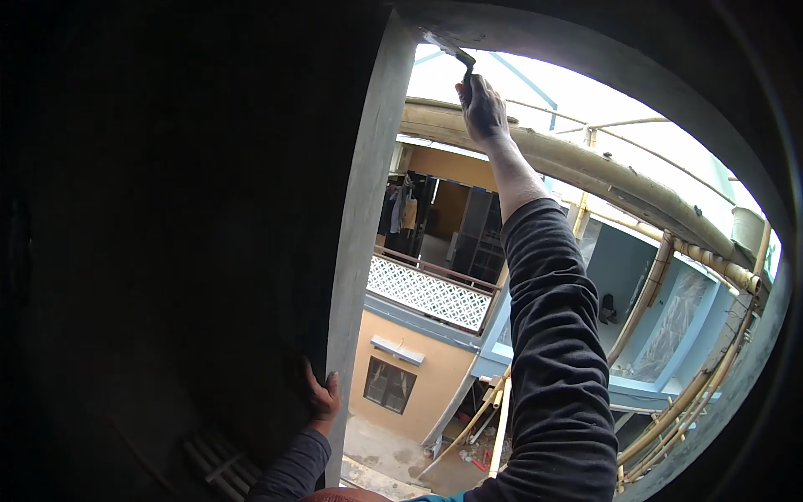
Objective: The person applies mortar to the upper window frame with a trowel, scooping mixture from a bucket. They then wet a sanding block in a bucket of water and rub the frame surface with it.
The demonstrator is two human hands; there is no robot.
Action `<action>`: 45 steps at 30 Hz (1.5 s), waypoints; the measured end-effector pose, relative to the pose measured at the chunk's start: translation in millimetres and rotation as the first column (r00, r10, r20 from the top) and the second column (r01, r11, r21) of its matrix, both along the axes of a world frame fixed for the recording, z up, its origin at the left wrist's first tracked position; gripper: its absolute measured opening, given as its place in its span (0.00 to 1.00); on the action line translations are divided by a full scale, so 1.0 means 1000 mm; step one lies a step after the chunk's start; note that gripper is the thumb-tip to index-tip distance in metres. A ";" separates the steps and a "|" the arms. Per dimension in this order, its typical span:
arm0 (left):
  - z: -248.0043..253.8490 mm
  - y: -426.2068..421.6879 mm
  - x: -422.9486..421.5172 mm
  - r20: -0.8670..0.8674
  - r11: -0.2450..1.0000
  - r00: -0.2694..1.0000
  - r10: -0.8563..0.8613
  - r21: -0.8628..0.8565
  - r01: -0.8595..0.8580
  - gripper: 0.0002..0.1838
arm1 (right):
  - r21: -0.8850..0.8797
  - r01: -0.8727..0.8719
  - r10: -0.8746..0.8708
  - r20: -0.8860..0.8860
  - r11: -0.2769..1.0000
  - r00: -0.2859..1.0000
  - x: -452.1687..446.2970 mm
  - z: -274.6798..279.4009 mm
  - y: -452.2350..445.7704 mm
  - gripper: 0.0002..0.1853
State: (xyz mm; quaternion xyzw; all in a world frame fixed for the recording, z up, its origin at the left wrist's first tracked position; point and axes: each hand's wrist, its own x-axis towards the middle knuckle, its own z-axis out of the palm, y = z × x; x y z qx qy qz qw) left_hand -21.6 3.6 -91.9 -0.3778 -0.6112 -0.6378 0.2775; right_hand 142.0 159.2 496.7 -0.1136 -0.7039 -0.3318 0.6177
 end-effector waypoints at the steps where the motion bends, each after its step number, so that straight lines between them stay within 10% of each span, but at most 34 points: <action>1: 0.001 0.000 -0.001 -0.005 1.000 1.000 0.001 -0.003 -0.001 0.40 | -0.022 0.000 -0.001 -0.036 1.000 0.999 -0.001 0.004 0.003 0.15; 14: 0.005 -0.008 -0.001 -0.079 0.998 0.995 0.063 -0.016 -0.064 0.39 | 0.116 -0.155 0.187 -0.350 0.981 0.918 0.106 -0.017 0.051 0.12; 22: -0.002 0.000 -0.003 -0.027 1.000 1.000 -0.015 -0.005 0.015 0.39 | 0.129 -0.162 0.170 -0.057 0.978 0.984 0.007 -0.016 -0.018 0.11; 34: 0.001 -0.002 0.000 -0.032 1.000 0.999 -0.012 -0.020 0.011 0.39 | 0.144 -0.152 0.186 -0.272 0.978 0.944 0.099 -0.013 -0.001 0.09; 39: 0.002 -0.003 -0.001 -0.036 1.000 0.999 -0.024 -0.006 0.023 0.39 | 0.161 -0.415 0.444 -0.369 0.896 0.817 0.130 -0.028 0.001 0.13; 45: 0.000 0.000 -0.001 -0.009 1.000 1.000 -0.009 -0.027 0.009 0.38 | 0.091 -0.103 0.111 -0.079 0.990 0.991 0.119 -0.032 -0.040 0.09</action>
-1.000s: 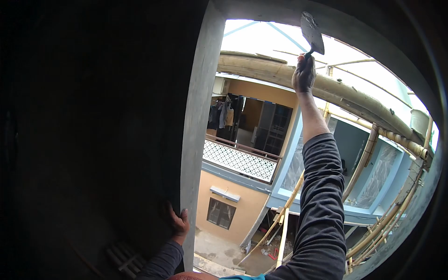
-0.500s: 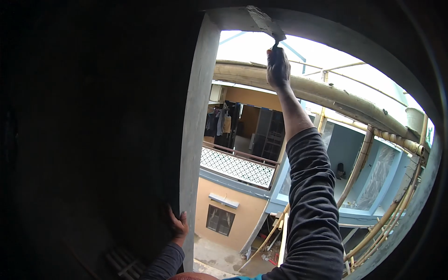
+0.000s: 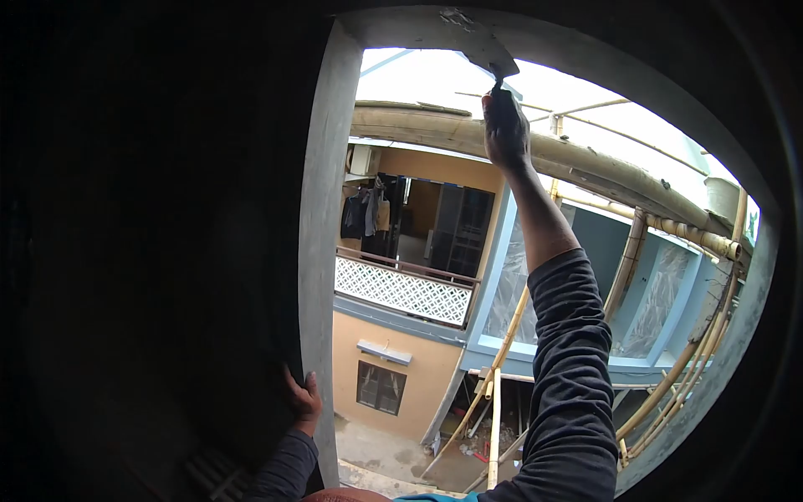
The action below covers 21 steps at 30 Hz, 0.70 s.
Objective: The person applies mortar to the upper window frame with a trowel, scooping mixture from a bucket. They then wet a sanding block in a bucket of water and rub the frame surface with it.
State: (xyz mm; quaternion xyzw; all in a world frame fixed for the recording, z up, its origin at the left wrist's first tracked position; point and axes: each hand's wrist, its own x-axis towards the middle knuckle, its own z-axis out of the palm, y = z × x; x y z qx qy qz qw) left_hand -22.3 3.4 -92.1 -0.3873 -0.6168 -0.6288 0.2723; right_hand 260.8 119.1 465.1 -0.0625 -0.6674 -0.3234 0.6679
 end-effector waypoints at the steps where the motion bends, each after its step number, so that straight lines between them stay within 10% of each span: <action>1: 0.002 -0.001 0.000 0.005 1.000 1.000 -0.002 -0.002 0.002 0.38 | -0.004 0.024 -0.024 0.023 1.000 0.999 -0.005 0.001 -0.006 0.09; 13: 0.010 -0.006 0.004 -0.021 0.999 0.999 0.036 -0.001 -0.036 0.36 | -0.162 0.206 -0.181 0.158 0.965 0.971 -0.002 -0.050 -0.037 0.12; 21: -0.001 0.002 0.000 -0.008 0.997 0.997 0.079 0.004 -0.079 0.37 | -0.651 0.139 0.061 0.274 0.746 0.960 0.078 -0.234 -0.082 0.09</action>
